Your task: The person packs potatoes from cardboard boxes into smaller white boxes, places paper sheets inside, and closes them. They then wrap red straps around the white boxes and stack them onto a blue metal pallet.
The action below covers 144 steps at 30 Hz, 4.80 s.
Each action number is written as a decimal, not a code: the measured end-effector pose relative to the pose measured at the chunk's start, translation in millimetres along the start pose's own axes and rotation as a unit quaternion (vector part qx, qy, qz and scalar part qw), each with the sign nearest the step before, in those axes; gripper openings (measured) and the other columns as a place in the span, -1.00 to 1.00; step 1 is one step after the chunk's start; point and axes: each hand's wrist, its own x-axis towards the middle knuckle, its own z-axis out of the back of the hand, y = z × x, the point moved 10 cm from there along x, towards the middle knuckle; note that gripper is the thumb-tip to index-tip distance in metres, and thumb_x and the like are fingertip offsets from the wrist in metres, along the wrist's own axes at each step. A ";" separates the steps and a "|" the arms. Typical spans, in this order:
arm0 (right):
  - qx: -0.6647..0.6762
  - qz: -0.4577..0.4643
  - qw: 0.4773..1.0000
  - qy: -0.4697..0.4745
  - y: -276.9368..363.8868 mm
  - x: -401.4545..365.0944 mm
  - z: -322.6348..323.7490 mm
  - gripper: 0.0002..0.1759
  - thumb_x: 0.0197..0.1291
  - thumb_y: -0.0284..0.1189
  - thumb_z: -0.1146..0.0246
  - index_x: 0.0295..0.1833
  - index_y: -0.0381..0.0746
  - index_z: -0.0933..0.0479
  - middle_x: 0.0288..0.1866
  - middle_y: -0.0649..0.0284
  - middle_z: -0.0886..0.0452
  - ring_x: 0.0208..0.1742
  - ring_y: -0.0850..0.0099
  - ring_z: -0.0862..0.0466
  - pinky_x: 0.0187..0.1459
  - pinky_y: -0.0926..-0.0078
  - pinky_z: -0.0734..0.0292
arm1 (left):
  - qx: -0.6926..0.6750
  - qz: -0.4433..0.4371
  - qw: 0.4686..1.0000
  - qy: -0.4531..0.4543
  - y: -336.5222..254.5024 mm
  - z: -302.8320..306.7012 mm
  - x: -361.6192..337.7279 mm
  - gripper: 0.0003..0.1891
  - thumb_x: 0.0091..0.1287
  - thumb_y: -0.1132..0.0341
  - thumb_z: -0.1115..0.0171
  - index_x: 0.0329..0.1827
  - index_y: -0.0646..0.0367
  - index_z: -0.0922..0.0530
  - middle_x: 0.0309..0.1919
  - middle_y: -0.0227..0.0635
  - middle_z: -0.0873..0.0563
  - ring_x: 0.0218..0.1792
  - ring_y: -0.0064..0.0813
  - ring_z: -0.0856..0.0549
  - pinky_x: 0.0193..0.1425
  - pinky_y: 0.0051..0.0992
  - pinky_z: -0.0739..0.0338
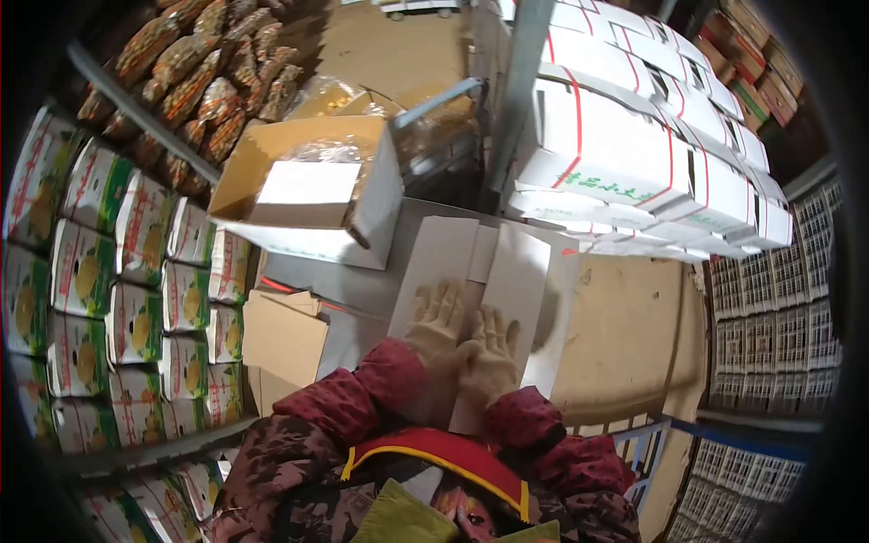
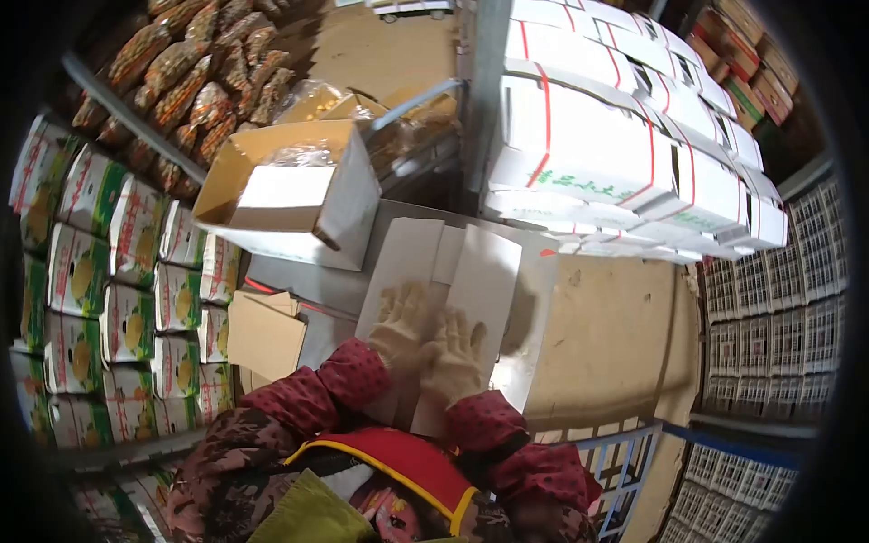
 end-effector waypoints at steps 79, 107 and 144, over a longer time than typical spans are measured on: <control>-0.088 -0.100 0.991 -0.015 88.3 -67.5 -39.0 -0.08 -0.02 0.10 -0.42 0.49 0.01 -0.48 0.64 -0.43 0.01 0.64 -0.39 0.01 0.62 -0.22 0.15 | 0.095 0.414 0.897 0.120 684.3 -37.3 -272.4 -0.52 0.49 -0.06 -0.02 0.22 0.01 -0.70 0.24 -0.05 -0.69 0.27 -0.05 -0.66 0.35 -0.15 -0.54; -0.068 -0.124 0.990 0.026 96.0 -72.0 -28.0 -0.11 0.13 0.12 -0.35 0.56 0.06 -0.39 0.66 -0.42 0.07 0.71 -0.27 0.22 0.65 -0.13 0.46 | -0.552 0.056 0.656 -0.511 345.4 287.5 -139.0 -0.87 0.51 0.34 -0.20 -0.08 0.24 -0.56 -0.22 -0.26 -0.66 -0.25 -0.46 -0.65 -0.07 -0.42 -0.58; -0.129 -0.382 0.915 0.021 -405.9 -178.6 -74.8 -0.64 0.36 -0.17 -0.17 -0.13 -0.16 -0.78 -0.20 -0.04 -0.78 -0.13 -0.05 -0.78 -0.09 -0.02 -0.70 | 0.160 -0.086 0.983 -0.009 -79.4 -4.2 4.1 -0.36 0.33 -0.05 -0.18 0.43 0.03 -0.50 0.48 -0.17 -0.45 0.44 0.00 -0.42 0.40 0.43 -0.14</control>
